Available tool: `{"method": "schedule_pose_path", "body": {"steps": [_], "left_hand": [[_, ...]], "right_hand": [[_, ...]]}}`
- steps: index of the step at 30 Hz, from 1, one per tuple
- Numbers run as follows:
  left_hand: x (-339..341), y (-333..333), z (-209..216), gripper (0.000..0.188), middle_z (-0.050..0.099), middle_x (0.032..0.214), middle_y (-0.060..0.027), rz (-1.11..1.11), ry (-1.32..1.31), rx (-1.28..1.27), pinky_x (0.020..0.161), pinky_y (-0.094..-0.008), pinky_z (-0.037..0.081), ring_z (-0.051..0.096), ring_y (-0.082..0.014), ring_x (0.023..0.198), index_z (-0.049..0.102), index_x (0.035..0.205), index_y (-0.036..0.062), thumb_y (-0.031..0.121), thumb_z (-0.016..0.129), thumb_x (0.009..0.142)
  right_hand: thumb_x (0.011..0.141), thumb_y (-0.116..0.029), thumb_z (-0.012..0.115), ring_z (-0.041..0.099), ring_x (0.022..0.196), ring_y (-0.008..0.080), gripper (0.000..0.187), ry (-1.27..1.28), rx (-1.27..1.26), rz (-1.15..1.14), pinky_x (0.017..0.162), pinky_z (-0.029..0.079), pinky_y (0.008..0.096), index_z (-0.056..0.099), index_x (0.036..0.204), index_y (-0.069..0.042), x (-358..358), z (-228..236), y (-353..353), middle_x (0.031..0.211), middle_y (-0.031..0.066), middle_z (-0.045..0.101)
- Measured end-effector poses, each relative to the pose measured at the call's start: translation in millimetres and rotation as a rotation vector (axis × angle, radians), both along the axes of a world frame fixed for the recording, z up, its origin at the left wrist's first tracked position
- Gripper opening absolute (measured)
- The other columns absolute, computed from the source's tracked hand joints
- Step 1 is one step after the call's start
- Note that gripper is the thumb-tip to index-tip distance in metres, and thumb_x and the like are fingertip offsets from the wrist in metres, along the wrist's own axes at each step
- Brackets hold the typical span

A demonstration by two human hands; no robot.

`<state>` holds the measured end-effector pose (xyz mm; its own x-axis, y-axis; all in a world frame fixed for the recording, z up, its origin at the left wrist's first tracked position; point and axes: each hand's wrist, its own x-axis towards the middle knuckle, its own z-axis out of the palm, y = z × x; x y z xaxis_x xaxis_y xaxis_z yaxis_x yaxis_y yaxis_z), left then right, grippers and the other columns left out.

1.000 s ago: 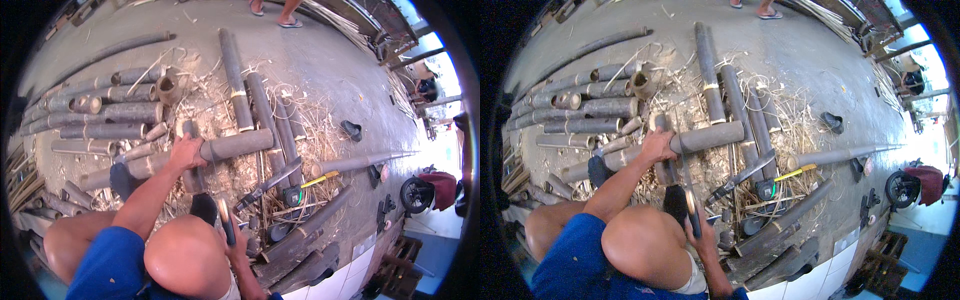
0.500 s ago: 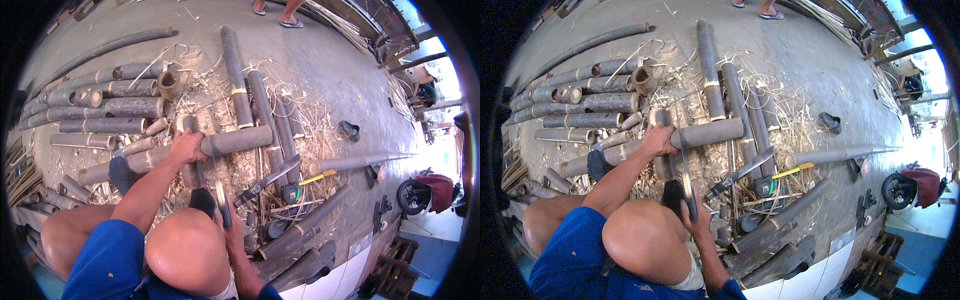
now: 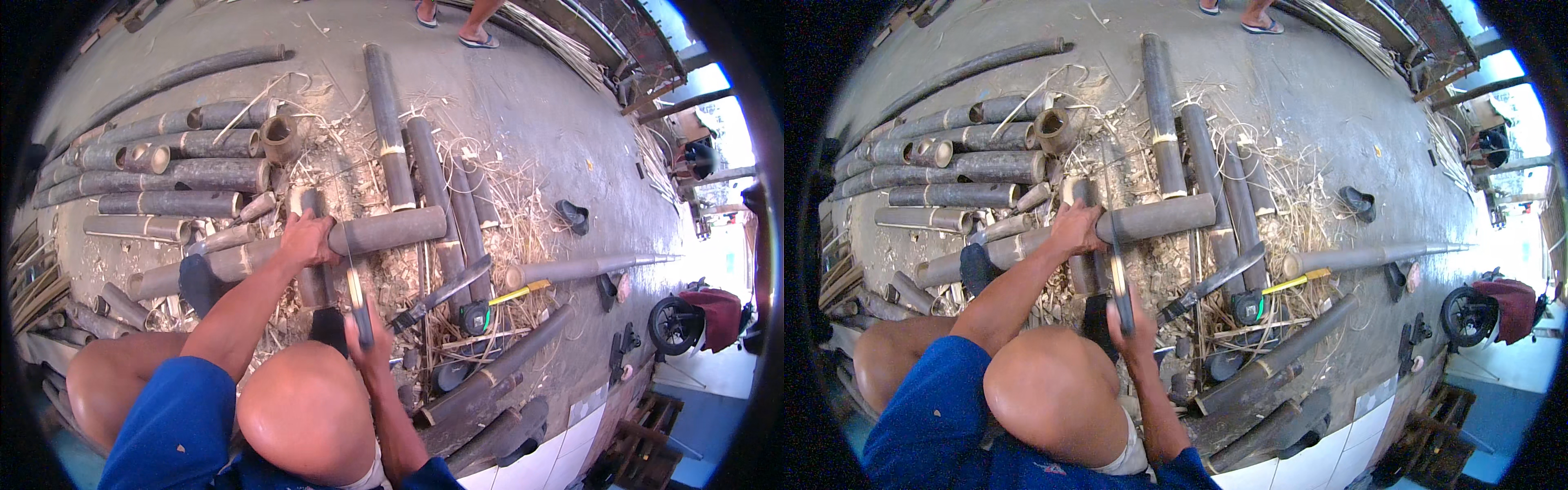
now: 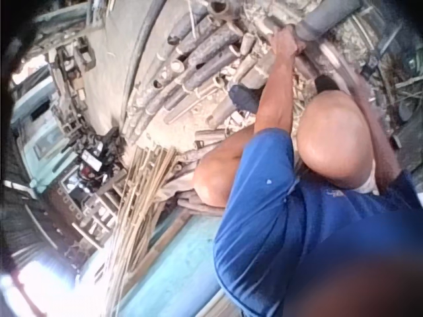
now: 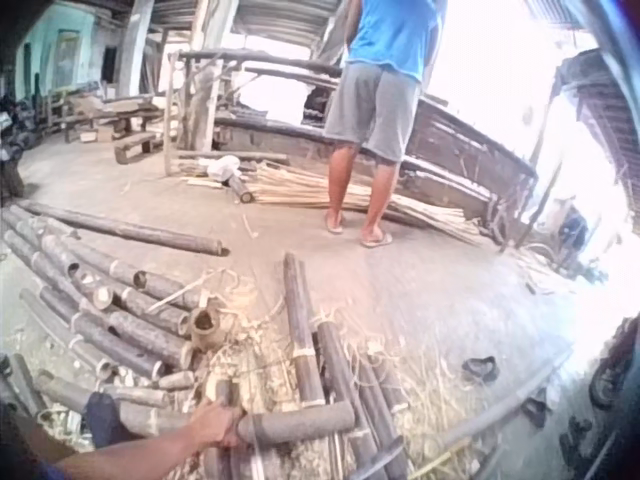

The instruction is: The person assembles bamboo poles into a cross-shaped joint, measures and marks a pole, then uses a knife to carve and fit the pieces together. The person repeatedly adjusts and aligns the bamboo segments to form a stable joint.

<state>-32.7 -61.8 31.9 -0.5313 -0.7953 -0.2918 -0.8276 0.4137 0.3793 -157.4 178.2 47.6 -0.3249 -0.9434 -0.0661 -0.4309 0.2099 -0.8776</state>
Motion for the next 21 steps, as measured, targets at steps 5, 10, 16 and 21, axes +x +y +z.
{"method": "schedule_pose_path", "body": {"steps": [5,10,16,21], "left_hand": [[1,1,-4,0.07,0.074,0.115,-0.0063,0.007,0.036,-0.01,0.1,-0.0447,0.04,0.055,-0.0271,0.12,0.068,0.112,0.0109,0.047,0.09,0.057],[-2,2,-5,0.071,0.075,0.113,-0.0063,-0.009,-0.016,-0.018,0.101,-0.0465,0.041,0.055,-0.0277,0.12,0.068,0.113,0.0109,0.047,0.091,0.057],[1,-1,-4,0.068,0.075,0.11,-0.0058,-0.005,-0.004,0.002,0.102,-0.046,0.038,0.056,-0.0275,0.119,0.069,0.113,0.0111,0.047,0.089,0.059],[2,1,-4,0.076,0.073,0.118,-0.0092,0.006,0.03,0.009,0.101,-0.0477,0.04,0.055,-0.0303,0.119,0.066,0.122,0.0134,0.045,0.09,0.058]], "right_hand": [[0.094,-0.021,0.068,0.076,0.084,0.0396,0.065,0.207,-0.108,-0.003,0.072,0.06,0.0463,0.046,0.154,-0.006,1,21,157,0.107,0.024,0.074],[0.096,-0.028,0.067,0.072,0.071,0.042,0.063,0.146,0.012,-0.026,0.064,0.056,0.0482,0.048,0.152,-0.005,-1,-7,-7,0.083,0.024,0.071],[0.097,-0.026,0.069,0.073,0.071,0.0392,0.058,0.05,-0.003,-0.012,0.062,0.056,0.0444,0.053,0.146,-0.002,-2,-6,-4,0.084,0.0233,0.071],[0.094,-0.023,0.072,0.077,0.078,0.0345,0.067,0.12,-0.033,-0.011,0.066,0.059,0.0403,0.046,0.153,-0.003,-2,28,150,0.107,0.0225,0.075]]}}
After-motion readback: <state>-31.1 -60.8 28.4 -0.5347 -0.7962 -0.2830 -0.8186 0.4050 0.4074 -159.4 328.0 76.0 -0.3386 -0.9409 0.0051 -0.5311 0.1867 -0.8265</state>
